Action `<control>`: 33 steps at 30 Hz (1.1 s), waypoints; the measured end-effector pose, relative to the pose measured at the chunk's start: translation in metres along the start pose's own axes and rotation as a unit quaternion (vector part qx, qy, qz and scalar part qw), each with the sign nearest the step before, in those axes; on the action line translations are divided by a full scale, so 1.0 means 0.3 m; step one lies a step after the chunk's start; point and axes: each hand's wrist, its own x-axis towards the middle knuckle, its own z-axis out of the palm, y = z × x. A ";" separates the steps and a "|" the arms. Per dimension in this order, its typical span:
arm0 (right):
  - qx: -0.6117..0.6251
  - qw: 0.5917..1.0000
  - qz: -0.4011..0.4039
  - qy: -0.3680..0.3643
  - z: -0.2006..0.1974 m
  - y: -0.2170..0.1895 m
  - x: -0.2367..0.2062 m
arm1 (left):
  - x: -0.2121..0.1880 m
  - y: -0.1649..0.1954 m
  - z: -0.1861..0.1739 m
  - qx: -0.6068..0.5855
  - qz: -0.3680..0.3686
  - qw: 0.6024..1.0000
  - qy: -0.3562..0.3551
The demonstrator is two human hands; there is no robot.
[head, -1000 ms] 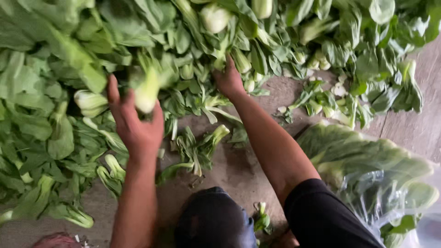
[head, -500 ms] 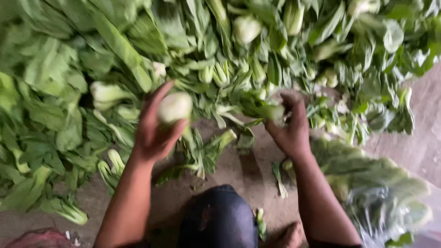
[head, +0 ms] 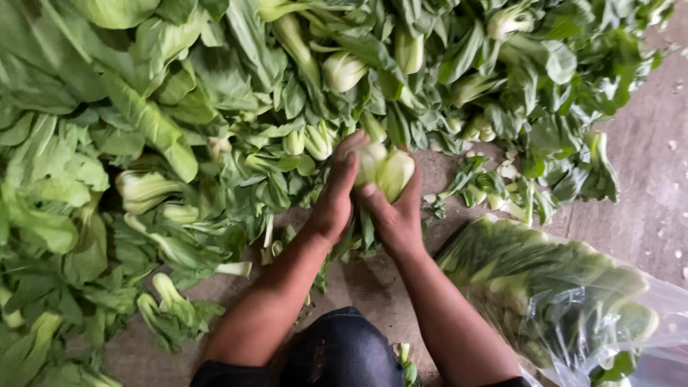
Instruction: The person sits on the floor and sorts bok choy by hand, gathering bunches from a large pile and placing them into clear plastic bags. The person repeatedly picks up vegetables, arranges them, and packs them into bags.
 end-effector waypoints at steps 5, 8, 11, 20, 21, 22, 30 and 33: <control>0.157 0.985 0.061 0.024 -0.102 -0.040 0.048 | 0.237 0.146 -0.010 0.264 0.019 0.963 0.050; 0.228 0.961 0.149 0.046 -0.188 -0.032 0.008 | 0.450 0.240 -0.087 0.485 -0.067 0.821 0.294; 0.189 0.967 0.169 0.031 -0.279 -0.001 -0.078 | 0.601 0.247 -0.130 0.509 0.013 0.785 0.352; 0.103 0.974 0.183 0.088 -0.348 0.003 -0.269 | 0.558 0.235 -0.104 0.294 -0.017 0.886 0.358; 0.090 0.979 0.166 0.082 -0.348 -0.009 -0.263 | 0.521 0.241 -0.108 0.277 0.065 0.899 0.333; 0.076 0.982 0.153 0.079 -0.349 -0.022 -0.254 | 0.473 0.241 -0.111 0.256 0.100 0.913 0.302; -0.102 0.994 -0.029 -0.018 -0.316 -0.113 -0.084 | -0.065 0.258 -0.121 0.158 0.198 0.967 -0.018; -0.052 0.994 -0.068 -0.069 -0.252 -0.141 -0.040 | -0.144 0.290 -0.087 0.155 0.091 0.982 -0.053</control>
